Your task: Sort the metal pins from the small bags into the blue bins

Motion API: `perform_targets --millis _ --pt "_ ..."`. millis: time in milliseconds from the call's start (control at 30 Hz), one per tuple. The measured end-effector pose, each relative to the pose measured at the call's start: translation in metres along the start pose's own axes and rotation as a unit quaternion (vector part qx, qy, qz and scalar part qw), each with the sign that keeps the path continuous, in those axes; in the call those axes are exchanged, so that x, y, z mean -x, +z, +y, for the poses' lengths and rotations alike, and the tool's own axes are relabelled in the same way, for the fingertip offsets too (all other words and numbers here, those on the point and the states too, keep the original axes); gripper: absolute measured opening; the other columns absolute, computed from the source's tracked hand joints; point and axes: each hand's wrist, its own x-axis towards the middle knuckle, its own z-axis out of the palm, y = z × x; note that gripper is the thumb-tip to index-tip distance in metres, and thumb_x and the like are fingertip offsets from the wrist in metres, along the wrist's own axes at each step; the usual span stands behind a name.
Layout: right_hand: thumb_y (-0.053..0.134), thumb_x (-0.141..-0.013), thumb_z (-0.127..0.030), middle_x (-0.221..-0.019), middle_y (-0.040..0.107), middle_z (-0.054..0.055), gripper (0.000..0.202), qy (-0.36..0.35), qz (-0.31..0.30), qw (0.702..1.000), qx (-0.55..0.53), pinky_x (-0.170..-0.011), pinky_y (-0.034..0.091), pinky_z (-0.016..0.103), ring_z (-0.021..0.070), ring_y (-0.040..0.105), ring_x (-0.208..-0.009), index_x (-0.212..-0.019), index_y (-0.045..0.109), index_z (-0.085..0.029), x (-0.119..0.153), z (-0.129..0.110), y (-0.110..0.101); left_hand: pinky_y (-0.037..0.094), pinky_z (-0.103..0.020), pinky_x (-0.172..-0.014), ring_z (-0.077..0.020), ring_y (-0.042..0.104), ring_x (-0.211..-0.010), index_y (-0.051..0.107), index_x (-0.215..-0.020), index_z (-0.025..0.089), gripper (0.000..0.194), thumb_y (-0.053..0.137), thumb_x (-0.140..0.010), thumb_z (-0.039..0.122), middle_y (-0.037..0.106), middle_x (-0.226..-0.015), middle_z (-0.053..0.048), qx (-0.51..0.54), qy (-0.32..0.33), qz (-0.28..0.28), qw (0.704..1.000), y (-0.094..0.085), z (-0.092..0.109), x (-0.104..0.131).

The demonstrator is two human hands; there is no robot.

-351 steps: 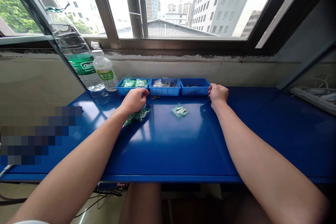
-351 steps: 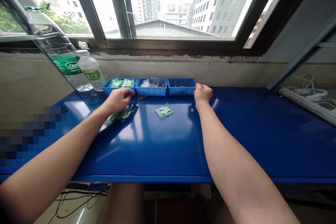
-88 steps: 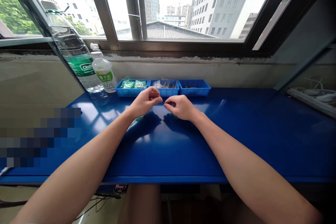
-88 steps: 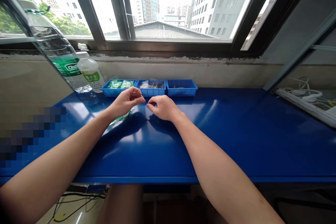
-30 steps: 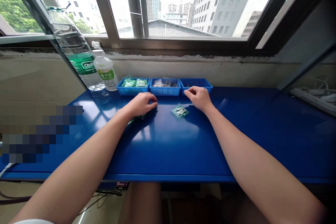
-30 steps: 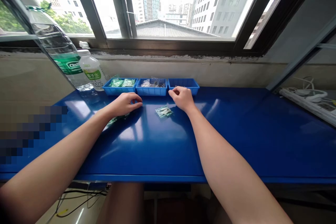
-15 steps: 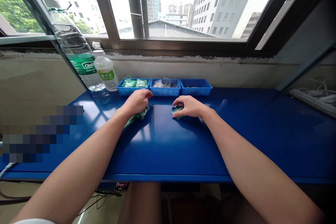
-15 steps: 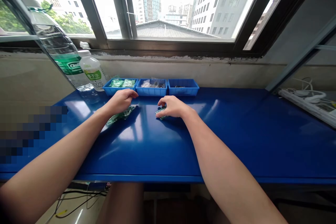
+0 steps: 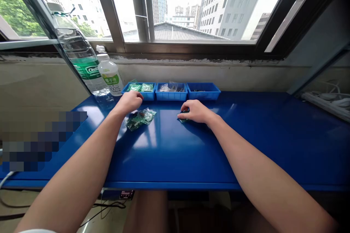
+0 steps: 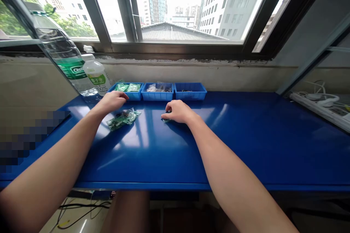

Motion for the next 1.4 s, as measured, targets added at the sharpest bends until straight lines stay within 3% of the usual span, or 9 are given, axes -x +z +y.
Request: perform_targets --millis 167,300,400,567,767,900,1067,1233,1400 --pt "0.065 -0.075 -0.053 -0.093 0.068 0.006 0.035 0.011 -0.008 0.999 0.034 -0.060 0.041 0.025 0.0176 0.060 -0.079 -0.084 0.067 -0.020 0.001 -0.007 -0.001 0.050 -0.029 -0.064 -0.0255 0.066 -0.083 0.070 -0.087 0.022 0.032 0.056 -0.067 0.043 0.073 -0.085 -0.005 -0.015 0.016 -0.164 0.986 -0.004 0.015 0.010" --pt "0.063 -0.077 -0.053 -0.092 0.069 0.006 0.034 0.021 -0.017 0.999 0.044 -0.058 0.039 0.024 0.0174 0.061 -0.079 -0.086 0.066 -0.020 0.001 -0.010 -0.002 0.048 -0.027 -0.063 -0.0246 0.065 -0.086 0.067 -0.096 0.021 0.045 0.060 -0.067 0.055 0.072 -0.096 -0.006 -0.029 0.042 -0.213 0.976 -0.011 0.021 0.016" --pt "0.062 -0.078 -0.054 -0.088 0.069 0.005 0.034 0.027 -0.020 0.999 0.040 -0.056 0.038 0.024 0.0169 0.060 -0.075 -0.087 0.065 -0.021 0.002 -0.010 -0.001 0.047 -0.027 -0.062 -0.0244 0.065 -0.086 0.067 -0.098 0.021 0.049 0.062 -0.066 0.056 0.070 -0.100 -0.007 -0.036 0.066 -0.209 0.975 -0.009 0.017 0.015" --pt "0.061 -0.079 -0.054 -0.083 0.069 0.006 0.034 0.024 -0.016 0.999 0.026 -0.055 0.037 0.025 0.0175 0.060 -0.070 -0.084 0.064 -0.021 0.003 -0.011 0.000 0.044 -0.026 -0.057 -0.0228 0.065 -0.074 0.069 -0.086 0.021 0.036 0.062 -0.067 0.051 0.071 -0.083 -0.005 0.002 0.129 -0.149 0.980 0.002 0.013 0.011" --pt "0.061 -0.080 -0.053 -0.080 0.069 0.006 0.033 0.013 -0.003 1.000 0.019 -0.055 0.038 0.025 0.0171 0.060 -0.069 -0.082 0.065 -0.021 0.001 -0.007 0.003 0.045 -0.025 -0.057 -0.0184 0.062 -0.068 0.069 -0.077 0.019 0.025 0.062 -0.071 0.042 0.070 -0.074 -0.003 0.106 0.153 -0.092 0.978 0.003 0.020 0.015" --pt "0.059 -0.082 -0.049 -0.082 0.069 0.006 0.031 -0.027 0.034 0.999 -0.005 -0.061 0.040 0.025 0.0164 0.060 -0.072 -0.082 0.067 -0.020 0.000 -0.007 0.006 0.046 -0.025 -0.058 -0.0158 0.060 -0.066 0.068 -0.081 0.016 0.030 0.065 -0.072 0.045 0.067 -0.074 -0.003 0.242 0.159 -0.097 0.952 0.002 0.030 0.022" --pt "0.060 -0.080 -0.045 -0.085 0.067 0.003 0.029 -0.090 0.098 0.988 -0.082 -0.060 0.040 0.025 0.0131 0.055 -0.067 -0.092 0.063 -0.018 0.004 -0.023 0.008 0.039 -0.022 -0.047 -0.0107 0.052 -0.052 0.062 -0.082 0.014 0.033 0.073 -0.067 0.041 0.058 -0.059 0.002 0.370 0.157 -0.107 0.909 0.007 0.049 0.033" --pt "0.062 -0.076 -0.030 -0.078 0.063 -0.001 0.018 -0.127 0.088 0.970 -0.189 -0.056 0.039 0.022 0.0089 0.046 -0.058 -0.090 0.058 -0.019 0.010 -0.042 0.010 0.035 -0.022 -0.039 -0.0089 0.047 -0.041 0.058 -0.081 0.014 0.032 0.075 -0.066 0.037 0.054 -0.052 0.004 0.421 0.147 -0.140 0.884 0.012 0.060 0.039" --pt "0.065 -0.072 -0.025 -0.094 0.064 0.003 0.016 -0.146 0.102 0.956 -0.235 -0.065 0.044 0.023 0.0104 0.052 -0.070 -0.085 0.066 -0.017 0.010 -0.048 0.013 0.041 -0.023 -0.042 -0.0107 0.052 -0.045 0.057 -0.079 0.015 0.030 0.075 -0.067 0.036 0.056 -0.052 0.004 0.447 0.164 -0.134 0.869 0.011 0.060 0.040"
